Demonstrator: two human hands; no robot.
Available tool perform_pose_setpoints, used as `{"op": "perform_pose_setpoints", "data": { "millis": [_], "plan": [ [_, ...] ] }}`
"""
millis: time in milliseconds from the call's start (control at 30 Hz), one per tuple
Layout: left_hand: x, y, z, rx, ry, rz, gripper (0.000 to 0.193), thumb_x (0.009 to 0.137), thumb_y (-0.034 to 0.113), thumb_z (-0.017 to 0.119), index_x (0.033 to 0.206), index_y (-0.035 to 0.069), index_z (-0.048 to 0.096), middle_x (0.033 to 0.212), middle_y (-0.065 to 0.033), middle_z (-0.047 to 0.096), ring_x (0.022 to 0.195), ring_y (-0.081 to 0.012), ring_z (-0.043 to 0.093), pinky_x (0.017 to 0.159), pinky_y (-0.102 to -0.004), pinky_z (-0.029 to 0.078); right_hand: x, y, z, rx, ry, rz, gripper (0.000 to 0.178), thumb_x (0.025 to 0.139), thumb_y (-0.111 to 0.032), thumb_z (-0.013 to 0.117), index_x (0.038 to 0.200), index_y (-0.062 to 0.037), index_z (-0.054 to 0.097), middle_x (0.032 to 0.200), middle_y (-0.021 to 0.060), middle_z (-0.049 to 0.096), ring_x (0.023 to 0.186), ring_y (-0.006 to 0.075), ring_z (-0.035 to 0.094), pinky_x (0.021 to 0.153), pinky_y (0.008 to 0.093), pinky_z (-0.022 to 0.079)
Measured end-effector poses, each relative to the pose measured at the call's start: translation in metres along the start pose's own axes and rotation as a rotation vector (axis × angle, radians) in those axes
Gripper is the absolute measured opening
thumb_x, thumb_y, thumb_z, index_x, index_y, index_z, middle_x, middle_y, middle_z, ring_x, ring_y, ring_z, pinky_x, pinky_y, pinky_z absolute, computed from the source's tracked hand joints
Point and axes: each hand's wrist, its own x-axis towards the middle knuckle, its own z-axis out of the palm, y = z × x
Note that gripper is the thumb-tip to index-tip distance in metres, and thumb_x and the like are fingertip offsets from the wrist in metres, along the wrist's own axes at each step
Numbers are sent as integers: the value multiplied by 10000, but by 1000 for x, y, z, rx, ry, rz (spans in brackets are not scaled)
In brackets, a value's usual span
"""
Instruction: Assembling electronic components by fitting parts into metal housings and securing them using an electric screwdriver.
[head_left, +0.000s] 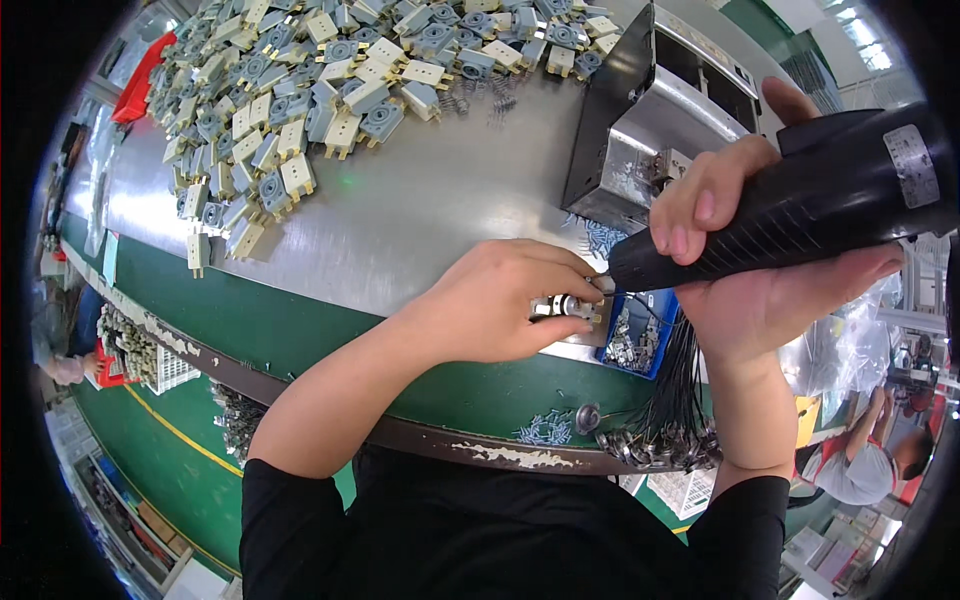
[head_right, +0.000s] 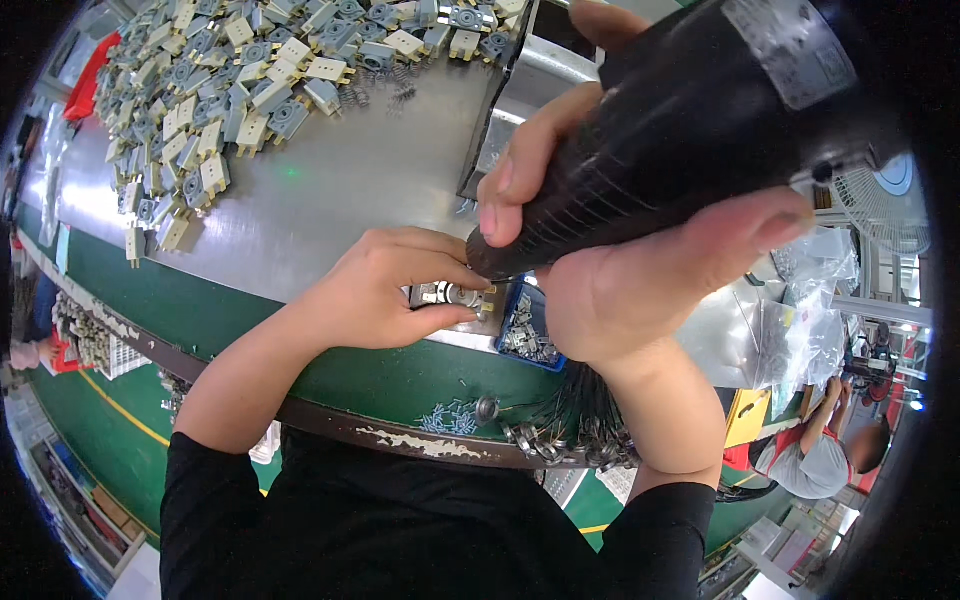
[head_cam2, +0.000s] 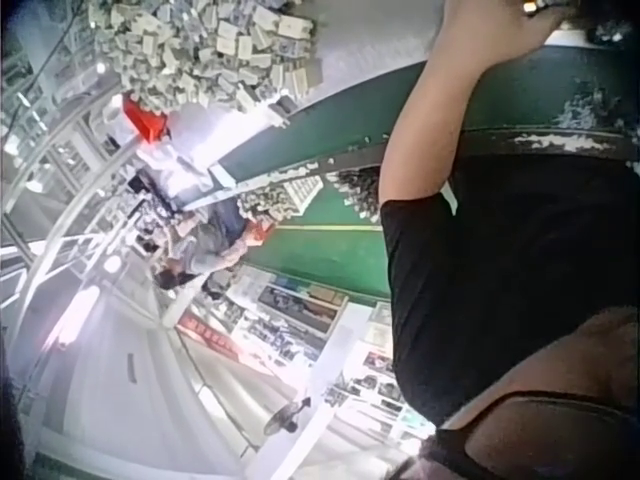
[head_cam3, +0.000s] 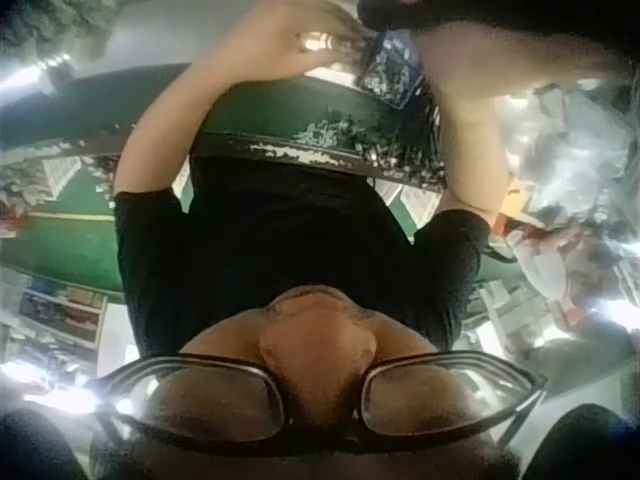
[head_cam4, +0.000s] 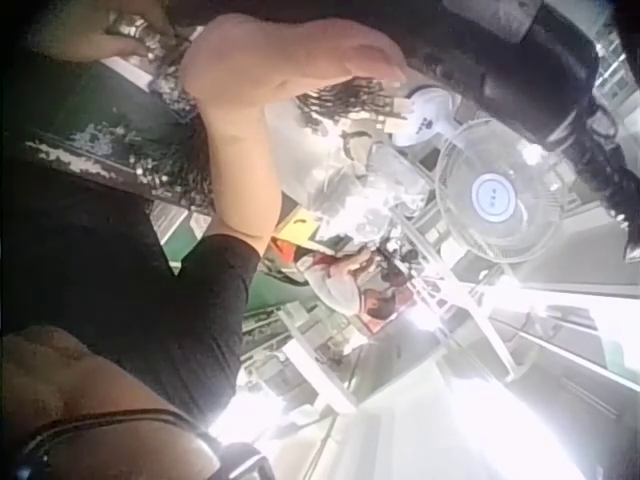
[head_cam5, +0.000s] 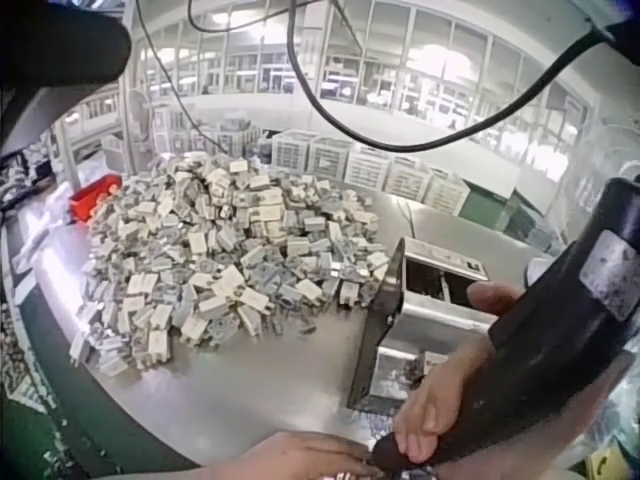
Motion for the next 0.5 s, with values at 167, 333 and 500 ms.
{"op": "perform_pose_setpoints", "data": {
  "millis": [167,333,500],
  "plan": [
    [3,3,-2,42,-29,-18,279,834,215,813,1072,70,797,1137,-84,776,1039,-301,733,902,-409,583,-11,2,3,73,102,25,1317,735,-1024,453,1550,1,317,736,62,529,563,199,537,563,361,472],
    [2,2,-1,46,-33,-19,275,833,208,815,1073,75,798,1159,-86,772,1049,-305,732,907,-406,586,-11,4,5,14,157,95,1324,727,-1029,454,1535,13,327,734,68,527,565,204,540,557,357,470],
    [-3,0,4,40,21,11,259,833,191,811,1066,78,797,1212,-95,755,1060,-312,730,905,-407,589,-6,-1,4,29,153,105,1312,744,-1017,458,1552,6,317,751,60,535,560,198,541,555,354,469]
  ]
}}
